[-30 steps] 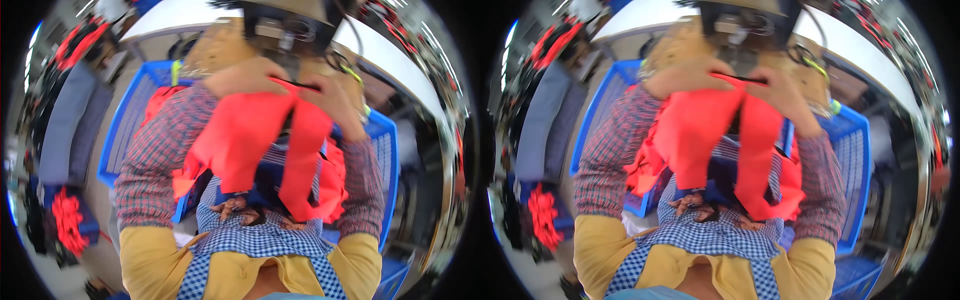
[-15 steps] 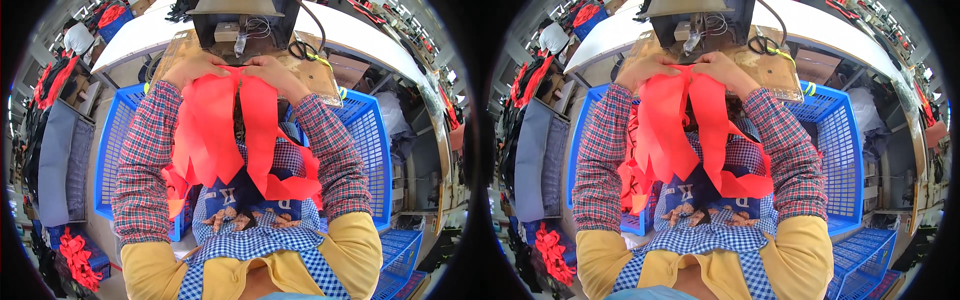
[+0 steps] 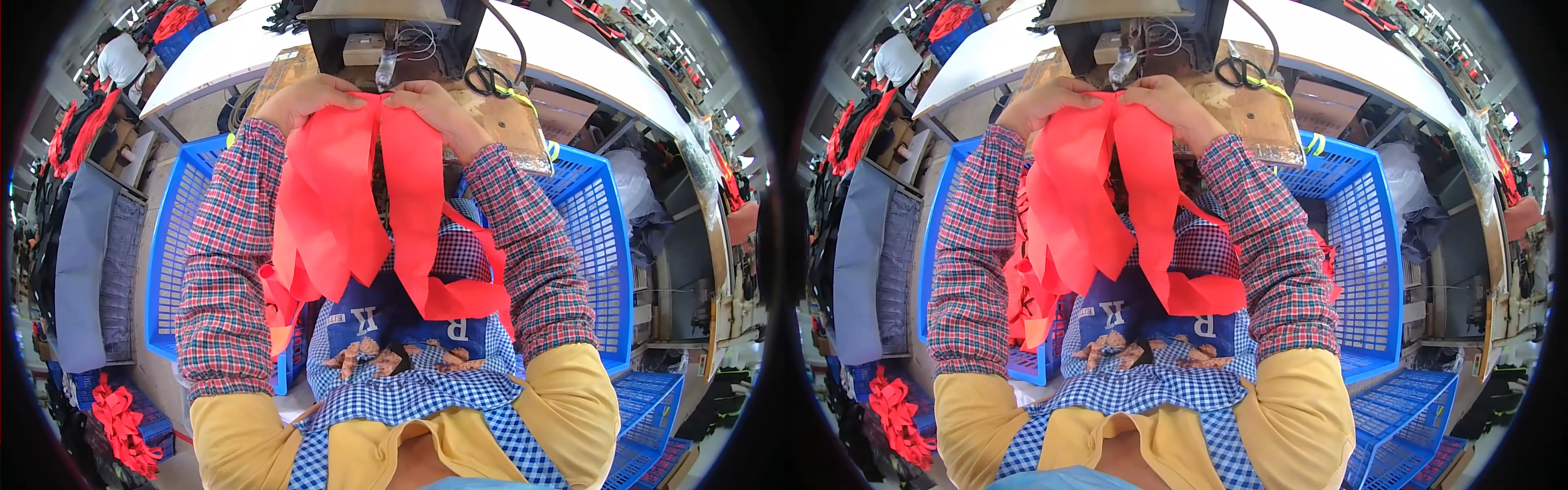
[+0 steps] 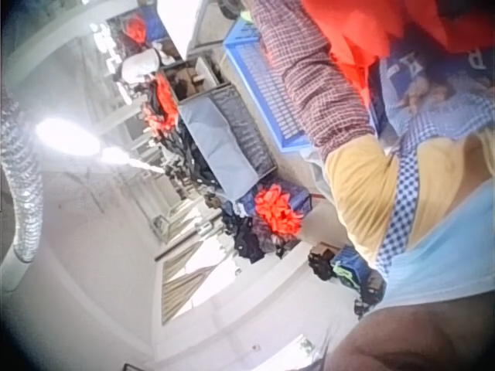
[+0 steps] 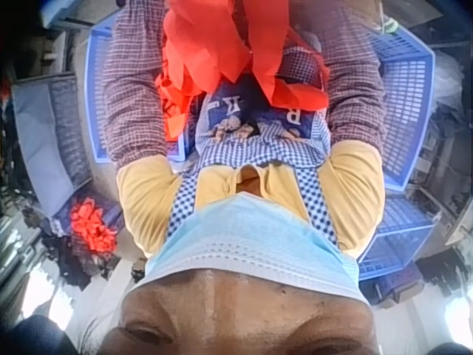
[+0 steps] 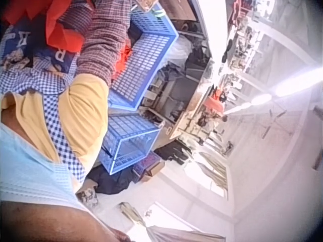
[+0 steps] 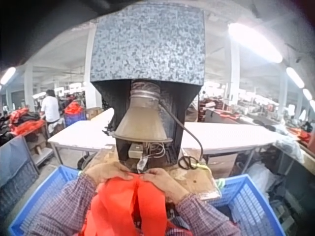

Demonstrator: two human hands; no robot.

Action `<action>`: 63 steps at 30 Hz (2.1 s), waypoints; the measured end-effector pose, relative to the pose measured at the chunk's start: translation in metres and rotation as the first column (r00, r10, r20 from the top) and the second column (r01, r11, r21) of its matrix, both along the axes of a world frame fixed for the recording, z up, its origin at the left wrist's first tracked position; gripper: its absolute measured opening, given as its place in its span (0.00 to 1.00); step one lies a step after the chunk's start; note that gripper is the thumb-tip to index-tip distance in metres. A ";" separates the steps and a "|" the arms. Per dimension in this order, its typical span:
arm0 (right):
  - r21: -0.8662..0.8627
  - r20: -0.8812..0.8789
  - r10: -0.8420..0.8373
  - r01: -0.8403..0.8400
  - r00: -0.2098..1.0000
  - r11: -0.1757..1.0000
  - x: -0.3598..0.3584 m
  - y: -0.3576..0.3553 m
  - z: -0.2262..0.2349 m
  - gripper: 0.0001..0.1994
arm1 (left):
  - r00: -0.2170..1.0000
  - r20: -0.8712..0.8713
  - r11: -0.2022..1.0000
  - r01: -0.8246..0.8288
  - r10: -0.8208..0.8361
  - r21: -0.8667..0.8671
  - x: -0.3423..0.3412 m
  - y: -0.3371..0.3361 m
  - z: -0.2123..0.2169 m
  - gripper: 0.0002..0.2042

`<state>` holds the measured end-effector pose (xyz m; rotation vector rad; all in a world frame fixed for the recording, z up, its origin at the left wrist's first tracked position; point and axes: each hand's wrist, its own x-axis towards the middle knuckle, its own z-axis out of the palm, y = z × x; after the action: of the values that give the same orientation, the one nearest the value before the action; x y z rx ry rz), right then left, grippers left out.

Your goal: Assembling and sewing red life jacket components using a specialized industrial machine.

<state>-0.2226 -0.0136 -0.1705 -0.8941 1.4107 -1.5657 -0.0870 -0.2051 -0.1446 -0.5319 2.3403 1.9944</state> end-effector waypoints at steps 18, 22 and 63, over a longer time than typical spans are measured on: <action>-0.018 -0.077 -0.065 0.063 0.995 0.998 -0.010 -0.009 -0.002 0.08 | 0.999 -0.013 0.990 -0.048 0.047 -0.129 -0.008 0.004 0.011 0.21; -0.027 -0.113 -0.120 0.118 0.986 0.993 -0.016 -0.010 -0.001 0.08 | 1.000 -0.013 0.998 -0.017 0.017 -0.061 -0.021 -0.003 0.008 0.24; 0.029 -0.894 0.035 -0.019 0.446 0.999 0.071 0.144 0.064 0.10 | 0.904 -0.096 0.716 0.261 -0.416 -0.647 0.088 0.157 0.054 0.15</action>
<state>-0.1521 0.1309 -0.1064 -1.9137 2.0887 -0.9990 0.0014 -0.0484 -0.0908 0.1699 2.9594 1.1398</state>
